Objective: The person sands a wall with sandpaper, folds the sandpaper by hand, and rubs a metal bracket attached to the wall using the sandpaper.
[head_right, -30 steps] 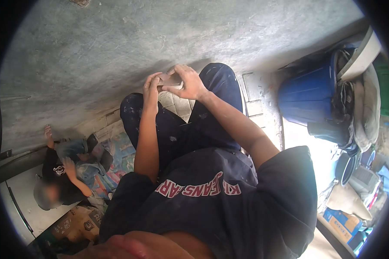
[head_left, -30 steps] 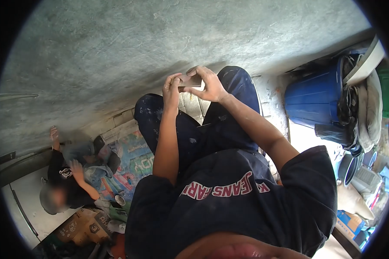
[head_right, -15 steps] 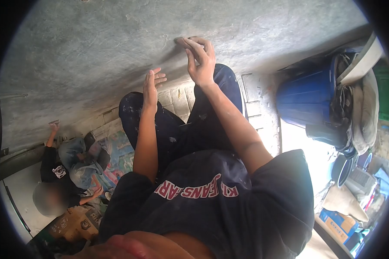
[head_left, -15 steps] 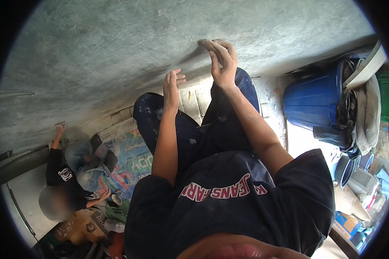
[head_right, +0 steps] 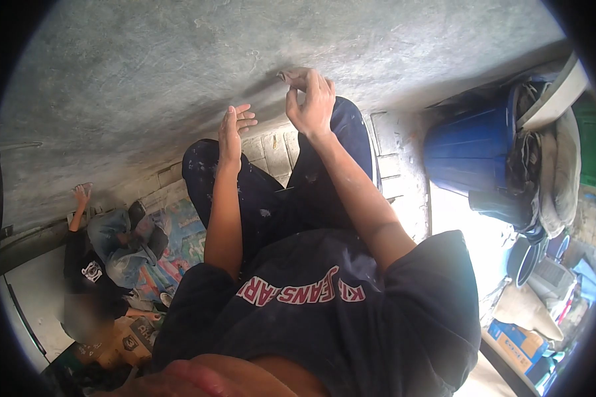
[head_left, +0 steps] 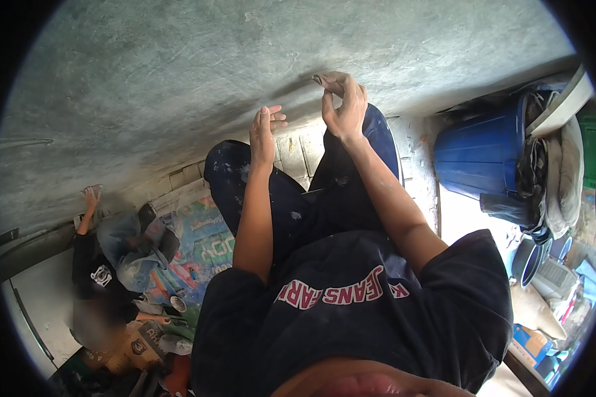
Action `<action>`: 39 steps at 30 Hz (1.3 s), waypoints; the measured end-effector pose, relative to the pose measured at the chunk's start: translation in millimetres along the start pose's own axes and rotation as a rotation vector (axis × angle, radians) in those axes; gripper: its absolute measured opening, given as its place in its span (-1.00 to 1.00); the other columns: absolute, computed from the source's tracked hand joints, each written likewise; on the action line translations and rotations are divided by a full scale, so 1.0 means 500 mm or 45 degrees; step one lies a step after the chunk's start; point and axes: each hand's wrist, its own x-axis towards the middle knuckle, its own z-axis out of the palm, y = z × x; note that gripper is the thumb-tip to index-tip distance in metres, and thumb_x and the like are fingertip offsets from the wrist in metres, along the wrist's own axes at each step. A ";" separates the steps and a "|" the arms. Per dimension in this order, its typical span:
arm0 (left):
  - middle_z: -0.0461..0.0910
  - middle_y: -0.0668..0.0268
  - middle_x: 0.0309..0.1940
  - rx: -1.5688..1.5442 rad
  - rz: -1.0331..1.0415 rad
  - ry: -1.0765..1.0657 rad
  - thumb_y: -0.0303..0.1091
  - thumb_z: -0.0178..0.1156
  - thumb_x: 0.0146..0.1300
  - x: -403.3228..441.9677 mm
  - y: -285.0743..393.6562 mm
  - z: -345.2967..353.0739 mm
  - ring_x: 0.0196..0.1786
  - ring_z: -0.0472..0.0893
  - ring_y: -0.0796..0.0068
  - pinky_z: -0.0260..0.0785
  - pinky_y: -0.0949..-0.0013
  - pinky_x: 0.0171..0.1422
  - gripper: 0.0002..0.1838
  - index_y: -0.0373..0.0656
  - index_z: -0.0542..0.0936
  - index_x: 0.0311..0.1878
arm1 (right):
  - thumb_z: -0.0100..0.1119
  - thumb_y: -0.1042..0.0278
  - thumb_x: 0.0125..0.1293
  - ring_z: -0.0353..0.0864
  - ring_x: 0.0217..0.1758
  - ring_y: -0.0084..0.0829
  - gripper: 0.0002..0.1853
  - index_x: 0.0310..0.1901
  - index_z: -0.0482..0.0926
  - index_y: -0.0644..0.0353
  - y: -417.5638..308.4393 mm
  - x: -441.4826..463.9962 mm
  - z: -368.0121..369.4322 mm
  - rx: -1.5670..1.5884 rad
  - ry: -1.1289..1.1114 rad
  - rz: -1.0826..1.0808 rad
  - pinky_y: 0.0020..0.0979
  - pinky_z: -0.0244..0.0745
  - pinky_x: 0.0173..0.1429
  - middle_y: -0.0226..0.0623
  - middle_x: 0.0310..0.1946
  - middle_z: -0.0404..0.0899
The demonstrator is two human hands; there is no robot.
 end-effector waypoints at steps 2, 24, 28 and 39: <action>0.63 0.26 -0.17 0.036 -0.043 -0.070 0.18 -0.28 0.48 0.002 -0.001 -0.003 -0.12 0.61 0.45 0.29 0.36 0.05 -0.34 -0.23 0.55 0.13 | 0.23 0.50 0.01 0.57 -0.12 -0.31 -0.56 0.01 0.47 0.21 0.005 0.011 0.010 -0.034 0.046 -0.024 -0.27 0.24 0.04 -0.45 -0.21 0.68; 0.12 0.01 0.41 0.277 0.229 0.073 -0.20 0.26 0.30 0.016 -0.049 0.017 0.50 0.13 0.09 0.05 0.12 0.51 -0.26 -0.20 0.15 0.43 | 0.50 0.20 0.08 0.41 -0.68 -0.51 -0.63 -0.53 0.40 0.04 0.033 0.041 0.063 -0.283 0.538 -0.135 -0.42 0.22 -0.20 -0.59 -0.72 0.52; -0.09 -0.10 0.51 0.360 0.294 -0.017 -0.22 0.28 0.28 0.007 -0.073 0.030 0.57 -0.07 0.02 -0.15 0.10 0.59 -0.15 -0.21 0.03 0.50 | 0.51 0.19 0.07 0.37 -0.72 -0.51 -0.62 -0.58 0.40 0.02 0.029 0.043 0.046 -0.342 0.498 -0.121 -0.44 0.26 -0.17 -0.57 -0.78 0.44; -0.25 -0.17 0.54 0.357 0.269 -0.127 -0.30 0.29 0.27 0.010 -0.074 0.035 0.59 -0.17 0.01 -0.21 0.12 0.59 -0.24 -0.26 0.16 0.45 | 0.50 0.22 0.06 0.19 -0.76 -0.48 -0.54 -0.65 0.29 -0.01 0.020 0.049 0.053 -0.361 0.570 -0.190 -0.40 0.04 -0.32 -0.57 -0.78 0.31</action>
